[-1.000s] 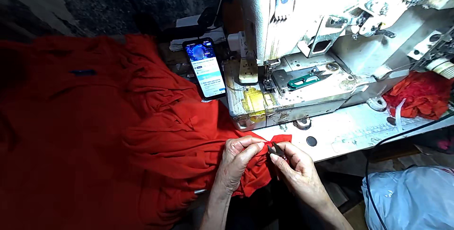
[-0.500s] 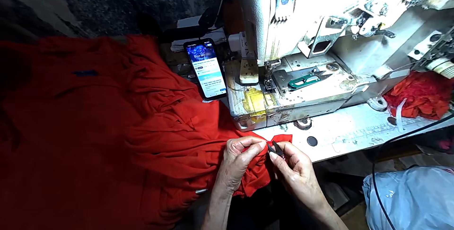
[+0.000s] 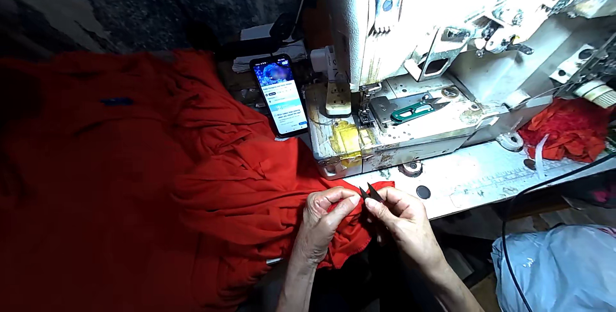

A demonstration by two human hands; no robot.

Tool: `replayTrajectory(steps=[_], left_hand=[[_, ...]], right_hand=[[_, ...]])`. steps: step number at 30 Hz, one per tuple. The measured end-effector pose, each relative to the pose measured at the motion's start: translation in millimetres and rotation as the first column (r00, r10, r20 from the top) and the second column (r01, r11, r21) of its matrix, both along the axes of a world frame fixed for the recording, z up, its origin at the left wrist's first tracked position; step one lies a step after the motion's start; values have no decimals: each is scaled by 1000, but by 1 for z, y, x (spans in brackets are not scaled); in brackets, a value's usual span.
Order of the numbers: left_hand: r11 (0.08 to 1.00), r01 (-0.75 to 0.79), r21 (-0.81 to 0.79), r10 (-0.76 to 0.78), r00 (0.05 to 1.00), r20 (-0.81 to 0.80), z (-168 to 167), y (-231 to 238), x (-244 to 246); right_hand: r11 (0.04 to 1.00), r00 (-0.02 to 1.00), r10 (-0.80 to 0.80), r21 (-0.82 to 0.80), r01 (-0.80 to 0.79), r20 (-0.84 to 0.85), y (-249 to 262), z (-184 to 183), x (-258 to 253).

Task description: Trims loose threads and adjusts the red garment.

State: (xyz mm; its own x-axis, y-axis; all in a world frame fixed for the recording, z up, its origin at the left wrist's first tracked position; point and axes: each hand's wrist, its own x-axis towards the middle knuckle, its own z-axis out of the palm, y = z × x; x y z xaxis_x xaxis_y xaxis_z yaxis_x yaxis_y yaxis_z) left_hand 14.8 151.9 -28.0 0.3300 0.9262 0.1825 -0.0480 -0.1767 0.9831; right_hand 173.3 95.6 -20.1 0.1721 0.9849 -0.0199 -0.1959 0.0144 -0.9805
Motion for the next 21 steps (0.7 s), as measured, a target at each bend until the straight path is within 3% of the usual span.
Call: replayTrajectory(steps=[6,8,16,21], left_hand=[[998,-32,-60,32,999,-6,9,-2,-1],[992,-69,-110,69,998,-2,13,-4,3],[997,-22,-68,21,1000,-18,5,-1,1],[997,-14,-75,13,1000,-9,5,-1,2]], right_hand=[[999,994,-26,30,30,-110,-6,3,10],[1000,998,-11,24,13,-58,-11,1,9],[998,989,-5,57,-3,147,-15,-8,2],[998,987,-11,67,0,158,-15,-8,3]])
